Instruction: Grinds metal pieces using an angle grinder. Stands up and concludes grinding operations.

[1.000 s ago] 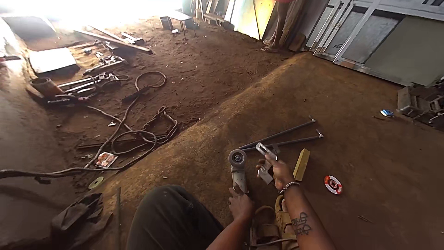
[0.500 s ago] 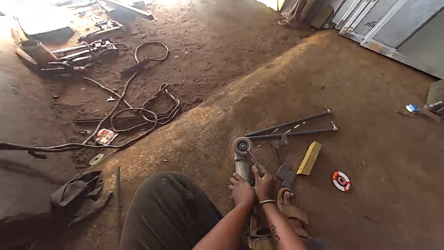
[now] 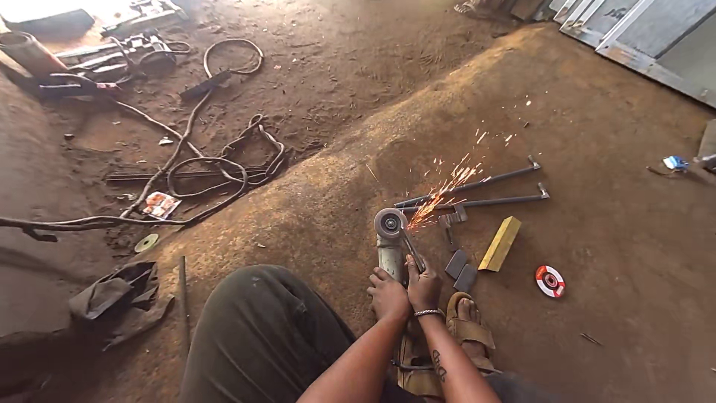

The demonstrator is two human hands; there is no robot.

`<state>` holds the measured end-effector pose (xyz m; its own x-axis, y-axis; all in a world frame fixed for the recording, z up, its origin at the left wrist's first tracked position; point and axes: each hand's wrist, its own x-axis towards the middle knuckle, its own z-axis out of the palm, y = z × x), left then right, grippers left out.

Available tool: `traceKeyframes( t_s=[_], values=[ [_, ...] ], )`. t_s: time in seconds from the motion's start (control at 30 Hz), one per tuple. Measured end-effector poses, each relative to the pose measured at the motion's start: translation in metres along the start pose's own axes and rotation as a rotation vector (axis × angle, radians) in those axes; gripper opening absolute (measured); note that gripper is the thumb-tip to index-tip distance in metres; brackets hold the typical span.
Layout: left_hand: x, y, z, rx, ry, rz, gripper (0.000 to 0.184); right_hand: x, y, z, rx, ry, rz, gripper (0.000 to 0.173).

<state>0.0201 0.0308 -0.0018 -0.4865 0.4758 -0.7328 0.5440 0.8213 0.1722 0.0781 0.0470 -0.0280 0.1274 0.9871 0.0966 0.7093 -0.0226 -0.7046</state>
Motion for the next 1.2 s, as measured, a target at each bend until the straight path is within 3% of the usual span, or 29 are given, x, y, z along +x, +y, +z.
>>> traceKeyframes(
  t_s=[0.37, 0.63, 0.77, 0.97, 1.2],
  values=[
    [0.002, 0.001, 0.001, -0.010, -0.013, -0.004, 0.084, 0.001, -0.006, -0.006, -0.025, -0.073, 0.020, 0.028],
    [0.004, 0.000, 0.003, -0.030, -0.020, 0.002, 0.074, 0.000, -0.017, -0.013, -0.120, -0.060, -0.055, 0.030],
    [0.003, 0.000, 0.001, -0.049, -0.017, -0.008, 0.081, 0.005, -0.023, -0.019, -0.131, -0.089, -0.063, 0.030],
    [0.005, 0.001, 0.002, 0.000, -0.022, 0.006, 0.109, 0.019, -0.036, -0.034, -0.192, -0.214, 0.005, 0.031],
    [0.007, 0.000, 0.004, -0.015, -0.015, 0.015, 0.115, 0.034, -0.060, -0.049, -0.281, -0.394, 0.018, 0.034]
  ],
)
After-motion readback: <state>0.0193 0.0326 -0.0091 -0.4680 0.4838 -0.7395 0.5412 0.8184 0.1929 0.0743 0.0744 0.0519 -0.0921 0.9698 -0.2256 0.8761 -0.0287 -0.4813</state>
